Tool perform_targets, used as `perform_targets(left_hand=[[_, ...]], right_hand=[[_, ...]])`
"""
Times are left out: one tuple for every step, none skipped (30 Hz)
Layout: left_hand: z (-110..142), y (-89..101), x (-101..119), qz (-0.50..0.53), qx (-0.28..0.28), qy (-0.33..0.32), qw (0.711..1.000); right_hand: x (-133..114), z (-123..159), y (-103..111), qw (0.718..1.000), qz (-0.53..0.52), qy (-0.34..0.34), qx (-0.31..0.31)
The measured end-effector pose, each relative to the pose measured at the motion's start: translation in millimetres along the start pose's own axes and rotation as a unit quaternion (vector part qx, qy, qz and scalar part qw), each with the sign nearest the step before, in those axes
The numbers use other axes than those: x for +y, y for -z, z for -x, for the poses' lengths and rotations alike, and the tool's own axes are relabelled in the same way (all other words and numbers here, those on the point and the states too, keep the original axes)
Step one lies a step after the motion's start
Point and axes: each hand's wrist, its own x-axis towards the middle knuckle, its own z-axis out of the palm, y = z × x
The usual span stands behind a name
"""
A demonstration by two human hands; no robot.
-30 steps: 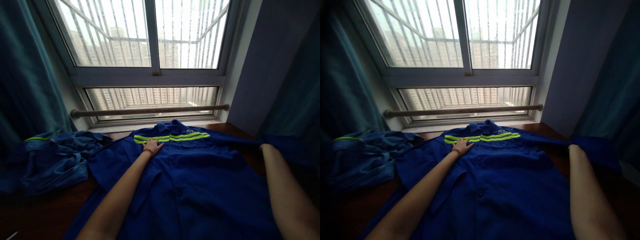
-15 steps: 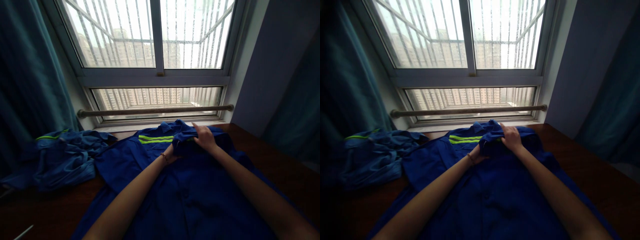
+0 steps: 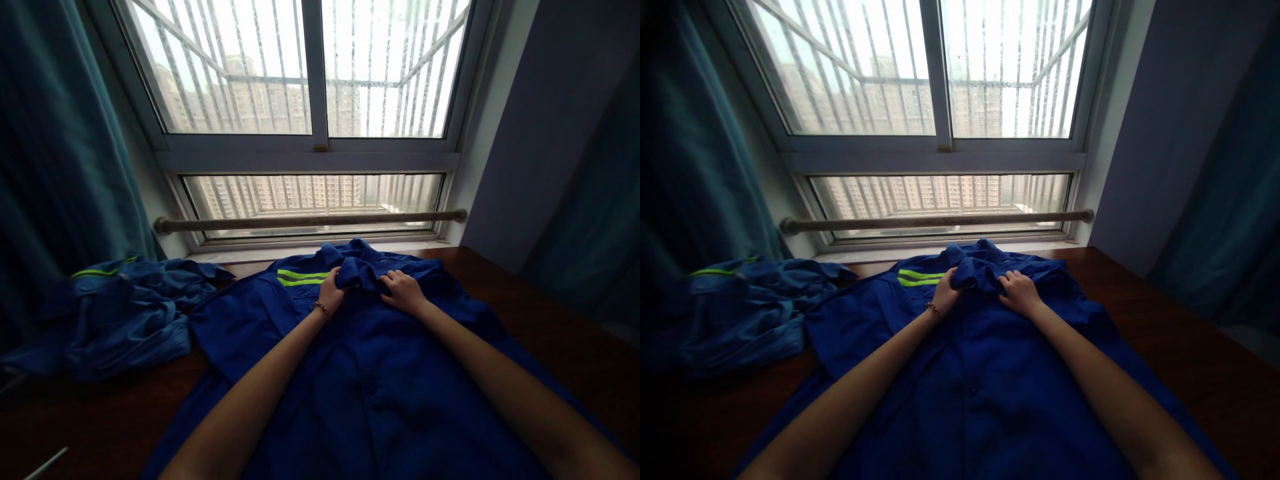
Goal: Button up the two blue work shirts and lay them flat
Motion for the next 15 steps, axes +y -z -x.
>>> perform_targets(left_hand=[[-1.2,7.2,1.8,-0.094,0.013,-0.044,0.995],[-2.2,16.4,5.2,-0.177,0.022,-0.090,0.980],[-3.2,27.2,9.8,-0.245,0.031,-0.132,0.960],[-4.0,39.0,15.0,-0.301,0.042,-0.171,0.937],[-4.7,51.1,20.1,-0.347,0.066,-0.198,0.914],[-5.3,62.8,24.7,-0.387,0.094,-0.213,0.892],[-5.7,73.6,28.1,-0.420,0.119,-0.217,0.873],[-5.9,83.0,30.1,-0.447,0.140,-0.213,0.858],[-6.0,90.8,30.6,-0.466,0.152,-0.204,0.847],[-5.8,97.0,29.5,-0.477,0.161,-0.189,0.843],[-5.5,101.6,27.1,-0.480,0.172,-0.171,0.843],[-5.0,104.9,23.6,-0.476,0.187,-0.149,0.846],[-4.6,107.2,19.4,-0.467,0.205,-0.126,0.851],[-4.0,109.0,14.8,-0.458,0.224,-0.105,0.854],[-3.5,110.4,9.9,-0.448,0.242,-0.088,0.856]], right_hand=[[1.3,0.7,-0.7,1.000,0.007,-0.025,0.006],[3.0,1.5,-1.3,0.998,0.012,-0.054,0.016],[4.8,2.6,-1.8,0.996,0.012,-0.081,0.030],[6.3,3.9,-2.0,0.995,0.002,-0.087,0.041],[7.1,5.3,-1.9,0.997,-0.015,-0.068,0.044],[6.8,6.7,-1.8,0.998,-0.036,-0.031,0.039],[5.3,7.9,-1.5,0.998,-0.057,0.016,0.028],[2.6,8.8,-1.4,0.995,-0.074,0.067,0.011],[-0.7,9.2,-1.5,0.990,-0.088,0.113,-0.009],[-4.2,9.1,-2.0,0.984,-0.104,0.144,-0.024],[-7.0,8.6,-3.1,0.979,-0.125,0.160,-0.032],[-8.4,7.9,-5.1,0.974,-0.150,0.165,-0.035],[-7.7,7.2,-8.0,0.971,-0.175,0.159,-0.040],[-4.4,6.8,-11.8,0.970,-0.196,0.136,-0.048],[1.6,6.9,-16.4,0.971,-0.210,0.098,-0.062]])
